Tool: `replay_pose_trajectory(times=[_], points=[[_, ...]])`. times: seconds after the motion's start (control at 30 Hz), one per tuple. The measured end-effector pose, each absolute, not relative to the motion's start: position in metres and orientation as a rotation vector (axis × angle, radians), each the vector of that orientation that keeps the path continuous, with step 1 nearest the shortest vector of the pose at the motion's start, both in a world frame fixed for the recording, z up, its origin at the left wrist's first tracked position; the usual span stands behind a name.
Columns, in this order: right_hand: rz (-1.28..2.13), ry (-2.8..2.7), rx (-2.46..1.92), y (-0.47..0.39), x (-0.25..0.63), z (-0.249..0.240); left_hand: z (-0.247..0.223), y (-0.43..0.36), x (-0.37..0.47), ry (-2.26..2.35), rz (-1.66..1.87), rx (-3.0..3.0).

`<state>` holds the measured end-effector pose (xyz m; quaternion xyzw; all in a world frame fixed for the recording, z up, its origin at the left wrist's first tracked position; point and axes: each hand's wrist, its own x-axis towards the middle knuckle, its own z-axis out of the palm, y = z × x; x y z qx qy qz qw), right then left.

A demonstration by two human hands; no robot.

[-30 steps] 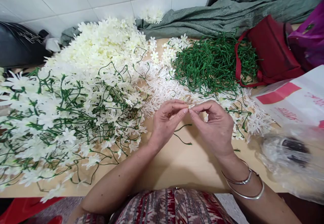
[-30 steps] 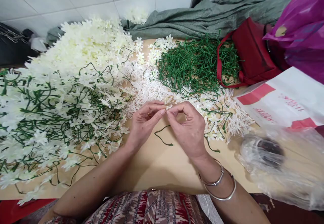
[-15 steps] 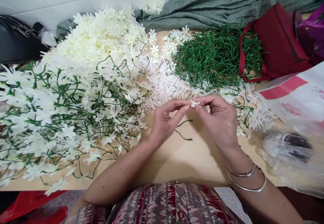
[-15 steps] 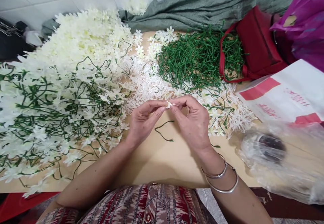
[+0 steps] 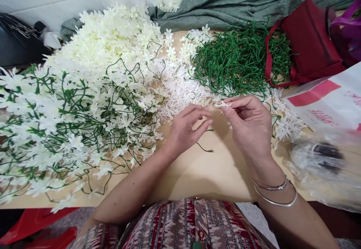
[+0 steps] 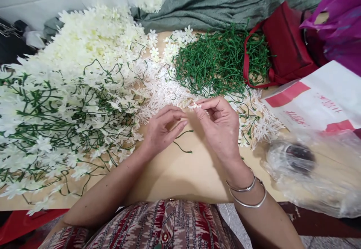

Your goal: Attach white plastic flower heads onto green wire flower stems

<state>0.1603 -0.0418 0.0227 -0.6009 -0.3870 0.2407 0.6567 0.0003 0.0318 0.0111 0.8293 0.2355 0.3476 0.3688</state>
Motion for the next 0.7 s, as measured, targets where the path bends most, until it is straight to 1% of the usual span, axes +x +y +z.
replay_pose_trajectory(times=[0.17, 0.27, 0.4, 0.53, 0.7], points=[[0.483, -0.866, -1.423, -0.041, 0.169, 0.021, 0.014, 0.033, -0.006, 0.537, 0.385, 2.608], [0.523, -0.850, -1.405, -0.042, 0.170, 0.022, 0.015, 0.029, -0.005, 0.513, 0.278, 2.731], [0.567, -0.850, -1.417, -0.041, 0.170, 0.019, 0.013, 0.026, -0.004, 0.506, 0.267, 2.790], [0.554, -0.880, -1.400, -0.040, 0.172, 0.013, 0.007, 0.025, -0.004, 0.567, 0.321, 2.642], [0.534, -0.929, -1.388, -0.039, 0.177, 0.008, 0.005, 0.030, -0.001, 0.672, 0.668, 2.222]])
